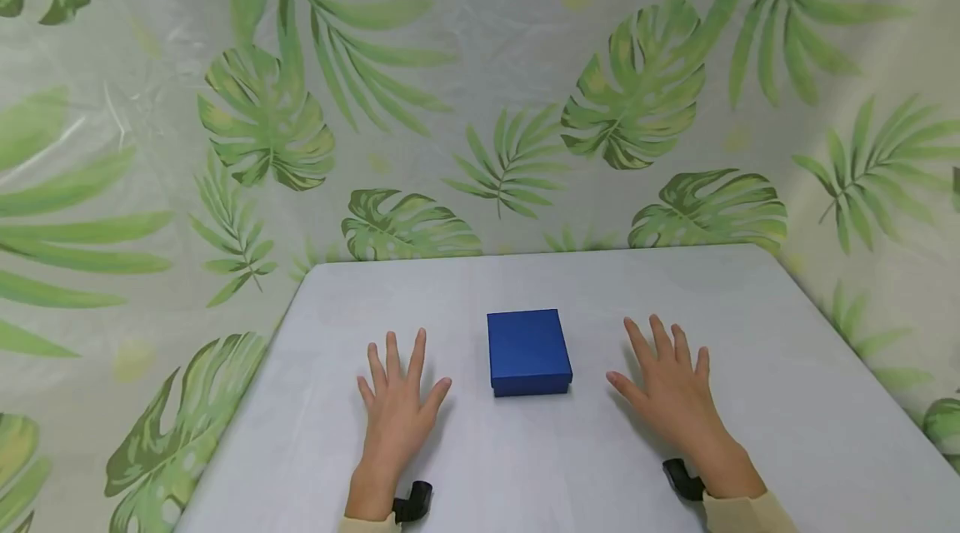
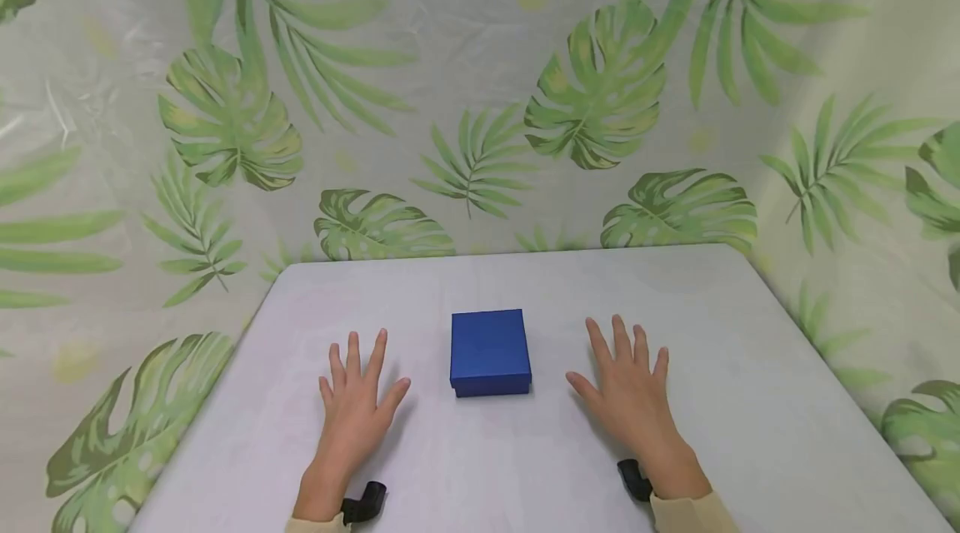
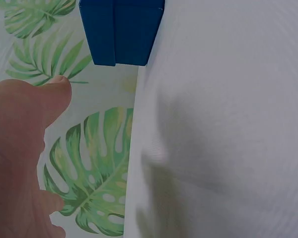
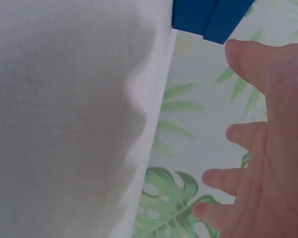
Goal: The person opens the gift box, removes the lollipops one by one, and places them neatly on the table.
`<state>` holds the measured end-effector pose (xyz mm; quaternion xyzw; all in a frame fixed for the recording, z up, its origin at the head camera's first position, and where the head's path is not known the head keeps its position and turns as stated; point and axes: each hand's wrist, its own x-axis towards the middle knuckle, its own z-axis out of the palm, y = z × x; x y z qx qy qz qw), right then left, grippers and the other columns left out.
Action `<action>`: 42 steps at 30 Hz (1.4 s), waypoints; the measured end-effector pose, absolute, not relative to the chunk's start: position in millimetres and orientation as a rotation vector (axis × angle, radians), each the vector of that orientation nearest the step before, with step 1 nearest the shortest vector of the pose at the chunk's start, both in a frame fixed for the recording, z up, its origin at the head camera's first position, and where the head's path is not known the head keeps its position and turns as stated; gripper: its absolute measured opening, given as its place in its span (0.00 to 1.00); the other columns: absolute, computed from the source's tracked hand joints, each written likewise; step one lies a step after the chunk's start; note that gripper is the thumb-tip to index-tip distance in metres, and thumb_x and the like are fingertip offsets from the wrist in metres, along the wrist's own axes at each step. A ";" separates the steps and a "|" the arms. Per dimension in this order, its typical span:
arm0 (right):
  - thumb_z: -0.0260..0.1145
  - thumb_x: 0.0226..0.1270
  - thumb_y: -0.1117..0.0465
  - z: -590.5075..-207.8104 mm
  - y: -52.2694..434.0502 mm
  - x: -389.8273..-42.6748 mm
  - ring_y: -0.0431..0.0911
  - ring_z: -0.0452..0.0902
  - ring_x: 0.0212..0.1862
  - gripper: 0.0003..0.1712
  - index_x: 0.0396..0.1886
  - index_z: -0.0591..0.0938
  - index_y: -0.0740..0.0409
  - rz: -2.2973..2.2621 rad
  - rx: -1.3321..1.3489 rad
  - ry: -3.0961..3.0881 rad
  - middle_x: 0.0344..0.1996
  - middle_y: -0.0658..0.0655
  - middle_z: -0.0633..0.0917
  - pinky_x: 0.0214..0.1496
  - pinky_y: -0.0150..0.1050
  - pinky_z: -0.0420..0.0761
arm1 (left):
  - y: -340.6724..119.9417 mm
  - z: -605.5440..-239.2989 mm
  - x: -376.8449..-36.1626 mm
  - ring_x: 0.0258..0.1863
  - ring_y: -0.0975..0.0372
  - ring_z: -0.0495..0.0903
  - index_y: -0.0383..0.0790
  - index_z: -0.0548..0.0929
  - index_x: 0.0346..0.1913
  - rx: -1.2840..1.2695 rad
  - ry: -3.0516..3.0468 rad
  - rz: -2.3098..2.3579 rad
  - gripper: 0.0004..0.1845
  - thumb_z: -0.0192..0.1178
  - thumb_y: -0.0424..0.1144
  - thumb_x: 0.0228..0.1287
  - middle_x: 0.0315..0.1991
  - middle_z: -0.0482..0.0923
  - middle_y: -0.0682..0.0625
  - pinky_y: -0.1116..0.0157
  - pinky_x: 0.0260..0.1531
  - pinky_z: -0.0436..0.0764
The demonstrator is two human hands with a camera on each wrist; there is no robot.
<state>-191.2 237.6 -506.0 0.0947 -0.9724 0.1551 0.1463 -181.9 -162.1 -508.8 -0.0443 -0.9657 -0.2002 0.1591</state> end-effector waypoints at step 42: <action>0.63 0.73 0.43 -508.1 167.1 -184.1 0.58 0.70 0.69 0.43 0.81 0.58 0.50 1.636 0.389 -2.768 0.75 0.59 0.65 0.66 0.63 0.71 | -93.0 -528.1 -186.7 0.74 0.50 0.60 0.34 0.57 0.78 -0.366 -2.423 -2.035 0.36 0.55 0.49 0.77 0.75 0.61 0.40 0.57 0.70 0.65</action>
